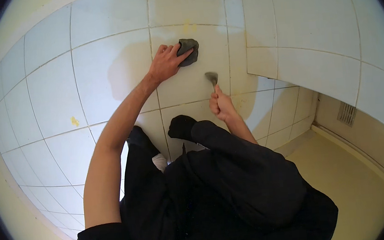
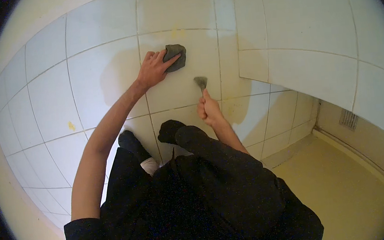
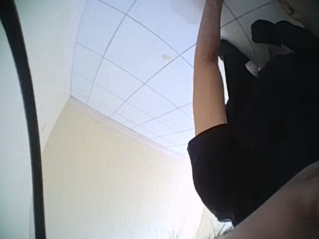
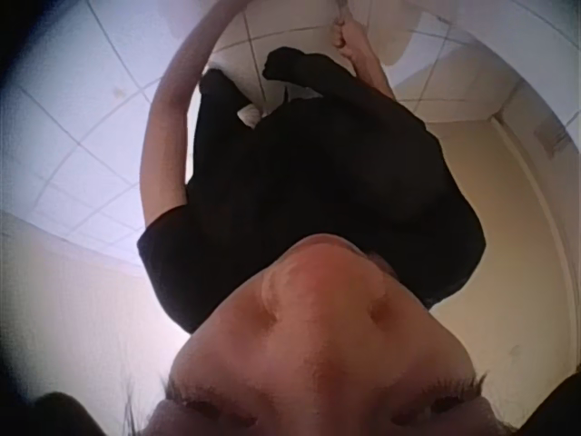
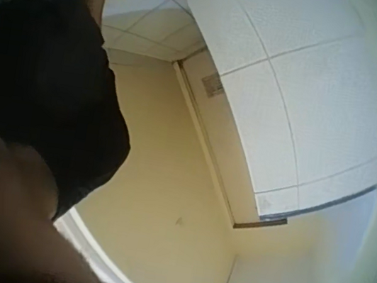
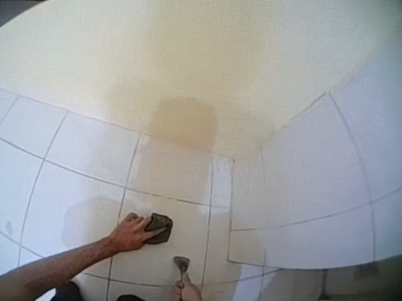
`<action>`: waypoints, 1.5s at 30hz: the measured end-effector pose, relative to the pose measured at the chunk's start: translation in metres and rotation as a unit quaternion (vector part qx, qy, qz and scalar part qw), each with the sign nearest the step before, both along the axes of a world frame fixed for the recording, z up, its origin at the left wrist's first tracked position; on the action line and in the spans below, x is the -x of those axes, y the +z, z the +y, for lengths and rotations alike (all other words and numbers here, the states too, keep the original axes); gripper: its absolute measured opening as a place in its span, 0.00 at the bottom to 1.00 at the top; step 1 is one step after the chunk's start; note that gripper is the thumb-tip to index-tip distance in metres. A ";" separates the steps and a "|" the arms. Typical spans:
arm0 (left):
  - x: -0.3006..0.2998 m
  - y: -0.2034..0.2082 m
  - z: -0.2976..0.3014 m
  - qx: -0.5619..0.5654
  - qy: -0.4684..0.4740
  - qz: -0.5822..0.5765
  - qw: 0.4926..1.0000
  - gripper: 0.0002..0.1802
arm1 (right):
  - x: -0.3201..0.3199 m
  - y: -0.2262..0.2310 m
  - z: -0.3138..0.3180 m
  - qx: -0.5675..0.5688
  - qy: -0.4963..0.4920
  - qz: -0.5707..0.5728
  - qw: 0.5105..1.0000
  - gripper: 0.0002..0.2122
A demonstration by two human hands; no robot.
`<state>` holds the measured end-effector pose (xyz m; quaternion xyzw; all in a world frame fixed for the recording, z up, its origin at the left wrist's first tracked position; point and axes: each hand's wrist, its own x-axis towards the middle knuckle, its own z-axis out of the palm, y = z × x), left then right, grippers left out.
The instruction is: The person scrapes residue from a tiled floor using a scraper and scrubs the surface with a cloth.
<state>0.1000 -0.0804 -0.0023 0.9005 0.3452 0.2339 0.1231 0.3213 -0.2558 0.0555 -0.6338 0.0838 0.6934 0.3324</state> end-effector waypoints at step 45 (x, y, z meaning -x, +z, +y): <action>-0.001 0.001 -0.003 0.012 -0.001 0.015 1.000 0.34 | -0.024 -0.017 0.072 -0.027 -0.039 -0.004 0.999 0.23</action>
